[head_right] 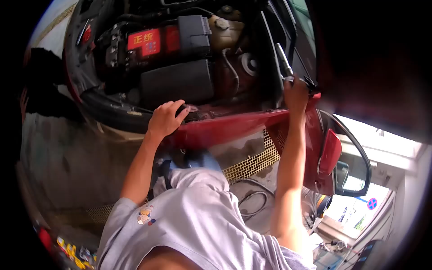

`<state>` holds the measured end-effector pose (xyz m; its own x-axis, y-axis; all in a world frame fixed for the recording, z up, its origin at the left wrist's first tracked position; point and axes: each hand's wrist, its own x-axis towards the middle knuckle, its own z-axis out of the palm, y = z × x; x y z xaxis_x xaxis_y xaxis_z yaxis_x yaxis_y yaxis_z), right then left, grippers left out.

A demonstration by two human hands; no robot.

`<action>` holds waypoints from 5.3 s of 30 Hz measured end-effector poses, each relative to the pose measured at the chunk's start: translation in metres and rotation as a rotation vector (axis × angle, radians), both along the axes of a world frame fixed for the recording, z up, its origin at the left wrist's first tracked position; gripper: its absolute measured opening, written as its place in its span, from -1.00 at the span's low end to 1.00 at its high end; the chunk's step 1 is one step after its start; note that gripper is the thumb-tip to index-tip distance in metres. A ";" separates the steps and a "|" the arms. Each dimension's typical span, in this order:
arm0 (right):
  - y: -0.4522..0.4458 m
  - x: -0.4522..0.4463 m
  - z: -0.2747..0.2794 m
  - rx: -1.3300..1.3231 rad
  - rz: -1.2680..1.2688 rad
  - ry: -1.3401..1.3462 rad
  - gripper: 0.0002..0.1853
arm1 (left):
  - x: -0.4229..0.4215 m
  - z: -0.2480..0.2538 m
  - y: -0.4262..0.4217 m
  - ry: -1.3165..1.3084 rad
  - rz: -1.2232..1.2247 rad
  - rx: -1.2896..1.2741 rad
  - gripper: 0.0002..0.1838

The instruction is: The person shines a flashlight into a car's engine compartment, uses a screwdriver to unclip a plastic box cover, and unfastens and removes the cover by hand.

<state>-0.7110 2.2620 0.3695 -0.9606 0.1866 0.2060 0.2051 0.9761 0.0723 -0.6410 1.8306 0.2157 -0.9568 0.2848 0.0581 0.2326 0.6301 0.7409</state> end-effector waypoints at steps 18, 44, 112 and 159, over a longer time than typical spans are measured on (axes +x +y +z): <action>0.049 -0.124 -0.015 0.209 0.002 -0.339 -0.44 | 0.002 -0.014 -0.003 0.241 0.487 0.246 -0.84; -0.375 0.134 -0.016 -0.771 0.380 -0.250 -0.58 | 0.074 0.059 -0.079 -0.684 0.084 1.267 -0.54; -0.260 -0.031 -0.122 -0.004 1.053 0.497 -0.74 | -0.017 -0.016 -0.076 -0.306 0.226 0.702 -0.79; -0.245 -0.013 -0.135 -1.326 0.540 -0.009 -0.83 | -0.005 -0.056 -0.063 -0.114 0.069 0.941 -0.62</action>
<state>-0.7243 2.0168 0.2343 -0.9750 -0.1490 0.1651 -0.2016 0.2792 -0.9388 -0.6463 1.7679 0.1593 -0.9839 0.1113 0.1396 0.1116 -0.2269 0.9675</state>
